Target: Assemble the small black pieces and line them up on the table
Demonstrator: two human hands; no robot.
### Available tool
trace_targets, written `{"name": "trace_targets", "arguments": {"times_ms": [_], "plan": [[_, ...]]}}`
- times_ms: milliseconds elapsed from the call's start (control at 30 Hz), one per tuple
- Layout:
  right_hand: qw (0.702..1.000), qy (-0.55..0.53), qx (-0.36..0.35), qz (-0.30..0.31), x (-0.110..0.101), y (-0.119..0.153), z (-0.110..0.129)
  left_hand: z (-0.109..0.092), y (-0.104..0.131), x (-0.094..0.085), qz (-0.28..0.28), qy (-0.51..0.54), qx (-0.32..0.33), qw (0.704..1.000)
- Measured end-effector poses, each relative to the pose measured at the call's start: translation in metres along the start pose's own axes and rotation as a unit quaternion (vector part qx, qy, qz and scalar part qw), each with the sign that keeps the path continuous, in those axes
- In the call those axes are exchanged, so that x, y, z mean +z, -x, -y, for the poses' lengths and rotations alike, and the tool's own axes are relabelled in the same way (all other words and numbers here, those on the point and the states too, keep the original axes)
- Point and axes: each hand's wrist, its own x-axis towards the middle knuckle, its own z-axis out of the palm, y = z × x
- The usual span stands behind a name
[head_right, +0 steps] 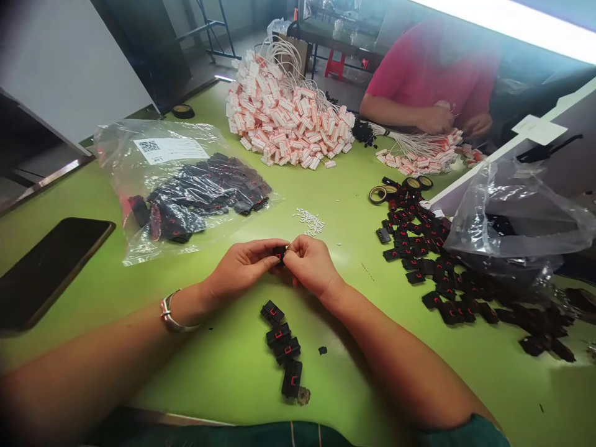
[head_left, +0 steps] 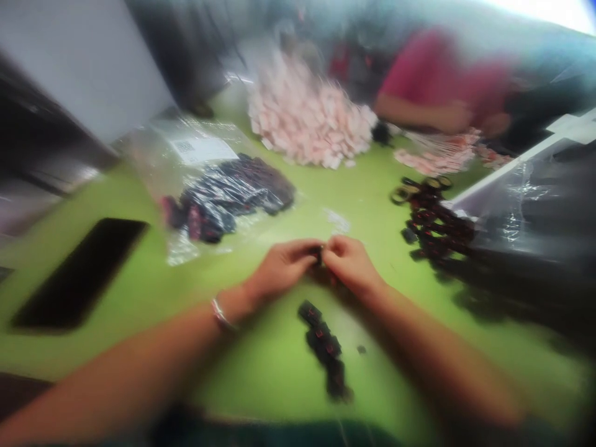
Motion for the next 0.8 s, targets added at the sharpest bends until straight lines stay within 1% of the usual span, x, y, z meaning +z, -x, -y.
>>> {"name": "trace_targets", "arguments": {"times_ms": [100, 167, 267, 333, 400, 467, 533, 633, 800], "plan": [[0.999, 0.038, -0.011, -0.027, 0.0022, -0.002, 0.0021, -0.0009, 0.0009, 0.0015, -0.02, -0.067, 0.038, 0.997], [0.999, 0.035, -0.008, -0.016, 0.0019, -0.0024, 0.0021, -0.0011, -0.0002, 0.0003, -0.015, -0.06, 0.035, 0.997], [0.999, -0.041, -0.008, 0.027, -0.0012, -0.0014, 0.0002, -0.0015, -0.0035, -0.0032, 0.007, 0.056, -0.027, 0.998], [0.992, -0.113, -0.01, 0.052, -0.0034, -0.0008, -0.0018, -0.0024, -0.0054, -0.0052, 0.023, 0.14, -0.066, 0.988], [0.985, -0.16, 0.003, 0.069, -0.0047, -0.0007, -0.0037, -0.0034, -0.0061, -0.0061, 0.03, 0.188, -0.085, 0.978], [0.982, -0.174, 0.013, 0.074, -0.005, -0.0007, -0.0046, -0.004, -0.0059, -0.0061, 0.03, 0.206, -0.092, 0.974], [0.984, -0.167, 0.009, 0.067, -0.0045, -0.0003, -0.0041, -0.0037, -0.0053, -0.0057, 0.032, 0.201, -0.089, 0.975], [0.991, -0.127, -0.001, 0.049, -0.0026, 0.0006, -0.0014, -0.0018, -0.0042, -0.005, 0.043, 0.169, -0.072, 0.982], [1.0, 0.001, -0.006, 0.01, 0.0005, -0.0009, 0.0023, 0.0024, -0.0038, -0.0053, 0.02, 0.08, -0.04, 0.996]]}}
